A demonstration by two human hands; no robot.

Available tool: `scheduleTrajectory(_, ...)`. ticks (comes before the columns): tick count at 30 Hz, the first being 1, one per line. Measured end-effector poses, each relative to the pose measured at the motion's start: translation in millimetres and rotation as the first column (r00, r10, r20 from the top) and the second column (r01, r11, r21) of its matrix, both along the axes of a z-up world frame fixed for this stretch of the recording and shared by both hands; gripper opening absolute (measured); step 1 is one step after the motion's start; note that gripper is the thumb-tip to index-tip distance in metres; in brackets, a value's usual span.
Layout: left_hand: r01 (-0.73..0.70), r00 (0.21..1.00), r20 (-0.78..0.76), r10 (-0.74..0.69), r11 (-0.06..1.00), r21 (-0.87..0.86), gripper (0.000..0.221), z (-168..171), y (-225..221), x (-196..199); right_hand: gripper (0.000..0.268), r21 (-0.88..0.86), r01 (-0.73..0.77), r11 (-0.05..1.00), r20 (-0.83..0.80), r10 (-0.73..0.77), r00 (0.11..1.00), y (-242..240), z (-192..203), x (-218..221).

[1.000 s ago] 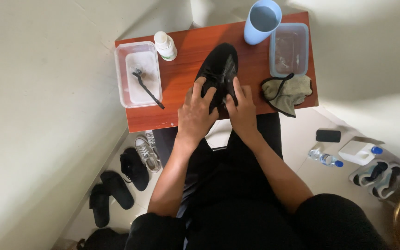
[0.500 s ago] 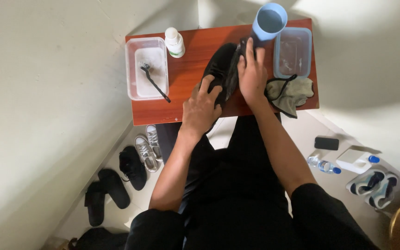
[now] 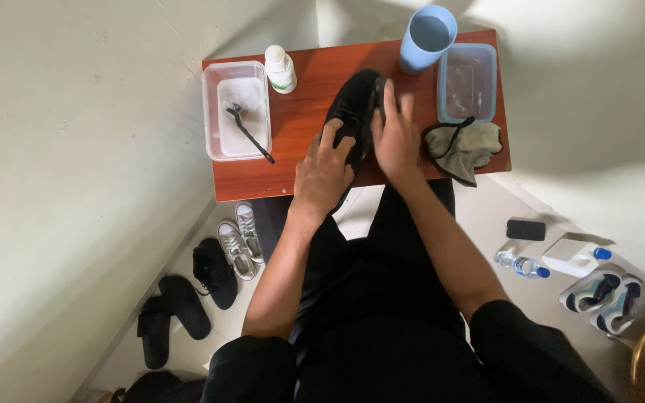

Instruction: Attaching a small silver bow to a black shoe and then polishing the area using a cloth and a brush.

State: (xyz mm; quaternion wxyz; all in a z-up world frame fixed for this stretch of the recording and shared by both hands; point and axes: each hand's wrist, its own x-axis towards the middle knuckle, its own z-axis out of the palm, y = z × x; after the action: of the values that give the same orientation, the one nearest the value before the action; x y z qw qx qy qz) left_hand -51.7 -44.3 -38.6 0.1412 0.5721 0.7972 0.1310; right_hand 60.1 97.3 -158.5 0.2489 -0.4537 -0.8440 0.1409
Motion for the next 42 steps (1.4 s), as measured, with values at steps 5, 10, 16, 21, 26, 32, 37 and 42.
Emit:
scheduleTrajectory(5,-0.023,1.000,-0.001,0.023,1.000,0.016,0.039,0,-2,0,0.058,0.047,0.011,0.999,-0.040,-0.009,0.999,26,13,-12)
scheduleTrajectory(10,-0.047,0.999,0.006,0.047,0.999,0.019,0.035,-1,-4,5,0.060,-0.007,-0.023,1.000,-0.053,0.023,0.998,-4,-12,12)
scheduleTrajectory(16,-0.052,0.998,-0.043,0.054,0.998,0.046,0.032,-5,-4,5,0.060,-0.290,-0.074,0.954,-0.230,0.006,0.973,-52,-3,28)
scheduleTrajectory(21,-0.033,0.999,0.015,0.033,0.999,0.009,0.033,-2,-4,3,0.062,-0.116,0.011,0.993,-0.041,-0.016,0.999,-22,-5,8)
scheduleTrajectory(26,0.001,1.000,0.020,-0.005,0.980,0.199,0.033,-17,-6,1,0.053,-0.101,-0.007,0.995,-0.008,0.007,1.000,22,26,-15)
scheduleTrajectory(32,-0.058,0.996,0.070,0.050,0.990,0.126,0.029,-12,-3,3,0.059,-0.066,-0.007,0.998,-0.014,0.006,1.000,-18,11,-6)
scheduleTrajectory(37,-0.089,0.995,0.055,0.088,0.996,0.024,0.031,-7,-3,6,0.058,-0.209,-0.040,0.977,-0.168,0.004,0.986,-57,-4,15)
scheduleTrajectory(42,-0.077,0.994,0.086,0.073,0.996,0.036,0.029,-12,-3,3,0.058,-0.163,-0.025,0.986,-0.107,0.007,0.994,-36,-8,7)
